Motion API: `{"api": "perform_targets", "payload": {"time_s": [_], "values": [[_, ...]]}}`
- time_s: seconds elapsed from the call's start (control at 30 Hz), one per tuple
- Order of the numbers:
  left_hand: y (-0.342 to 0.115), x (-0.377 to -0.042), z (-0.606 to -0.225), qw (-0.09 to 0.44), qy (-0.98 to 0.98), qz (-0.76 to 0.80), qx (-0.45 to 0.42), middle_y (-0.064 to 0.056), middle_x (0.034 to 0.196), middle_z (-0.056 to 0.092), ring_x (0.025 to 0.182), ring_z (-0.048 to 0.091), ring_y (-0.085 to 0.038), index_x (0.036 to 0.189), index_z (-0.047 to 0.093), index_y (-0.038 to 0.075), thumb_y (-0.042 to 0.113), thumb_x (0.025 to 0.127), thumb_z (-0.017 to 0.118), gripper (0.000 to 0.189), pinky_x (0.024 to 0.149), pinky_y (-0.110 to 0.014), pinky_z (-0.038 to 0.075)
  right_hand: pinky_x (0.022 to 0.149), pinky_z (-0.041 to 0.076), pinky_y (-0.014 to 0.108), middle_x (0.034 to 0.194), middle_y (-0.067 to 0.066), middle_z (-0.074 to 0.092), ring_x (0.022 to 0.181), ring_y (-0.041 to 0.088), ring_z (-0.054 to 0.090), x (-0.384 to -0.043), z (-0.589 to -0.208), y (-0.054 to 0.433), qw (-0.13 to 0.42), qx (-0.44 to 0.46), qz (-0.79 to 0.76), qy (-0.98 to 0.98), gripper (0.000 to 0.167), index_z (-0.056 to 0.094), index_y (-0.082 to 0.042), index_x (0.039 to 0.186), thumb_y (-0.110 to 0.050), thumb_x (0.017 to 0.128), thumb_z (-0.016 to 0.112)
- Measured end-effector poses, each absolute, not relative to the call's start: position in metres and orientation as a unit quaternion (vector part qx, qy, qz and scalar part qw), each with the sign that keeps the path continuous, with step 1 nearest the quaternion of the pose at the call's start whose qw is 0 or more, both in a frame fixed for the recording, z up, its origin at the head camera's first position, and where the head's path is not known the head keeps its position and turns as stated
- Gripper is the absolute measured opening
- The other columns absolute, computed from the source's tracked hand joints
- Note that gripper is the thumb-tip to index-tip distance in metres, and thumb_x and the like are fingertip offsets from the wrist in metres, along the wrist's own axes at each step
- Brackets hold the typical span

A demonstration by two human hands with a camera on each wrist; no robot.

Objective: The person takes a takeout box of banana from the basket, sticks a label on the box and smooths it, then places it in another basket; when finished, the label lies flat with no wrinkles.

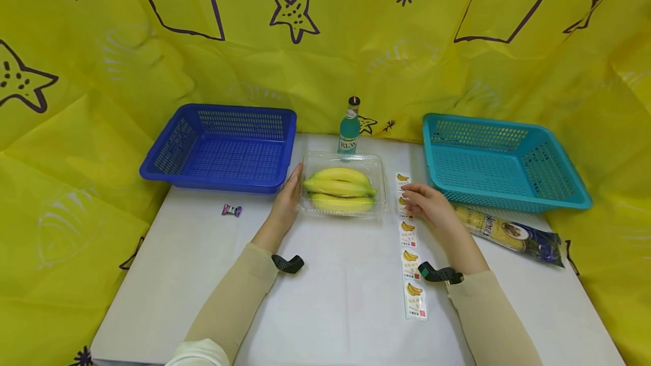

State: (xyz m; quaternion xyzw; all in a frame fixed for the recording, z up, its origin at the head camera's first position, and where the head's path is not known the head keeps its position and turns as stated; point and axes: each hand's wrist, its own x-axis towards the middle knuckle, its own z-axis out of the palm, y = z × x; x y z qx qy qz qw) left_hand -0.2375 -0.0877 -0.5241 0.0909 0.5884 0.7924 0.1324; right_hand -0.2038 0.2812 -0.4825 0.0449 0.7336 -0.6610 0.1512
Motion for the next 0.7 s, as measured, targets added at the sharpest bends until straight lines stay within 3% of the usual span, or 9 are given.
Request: {"api": "perform_targets", "payload": {"time_s": [0.37,0.53,0.7], "values": [[-0.087,-0.238,-0.526,0.125,0.584,0.797,0.085,0.009,0.168,0.004,0.155,-0.003,-0.013,0.161,0.009,0.021,0.043,0.106,0.025,0.061,0.127,-0.035,-0.004,0.070,0.059,0.023,0.101,0.010,0.061,0.076,0.009,0.063,-0.188,-0.498,0.287,0.137,0.053,-0.599,0.787,0.043,0.052,0.007,0.131,-0.021,0.100,0.058],[-0.086,-0.239,-0.525,0.129,0.581,0.799,0.085,0.009,0.168,0.001,0.155,-0.006,-0.013,0.161,0.006,0.021,0.038,0.108,0.021,0.057,0.127,-0.034,-0.006,0.074,0.059,0.025,0.111,0.024,0.062,0.081,0.012,0.066,-0.188,-0.500,0.287,0.140,0.035,-0.575,0.805,0.042,0.054,0.009,0.129,-0.023,0.101,0.056],[-0.086,-0.239,-0.524,0.127,0.583,0.797,0.092,0.007,0.168,-0.002,0.154,-0.008,-0.014,0.161,0.003,0.019,0.037,0.109,0.018,0.057,0.126,-0.036,-0.008,0.074,0.060,0.025,0.114,0.025,0.063,0.080,0.013,0.067,-0.192,-0.501,0.283,0.146,0.034,-0.576,0.804,0.043,0.055,0.008,0.128,-0.025,0.101,0.057]]}}
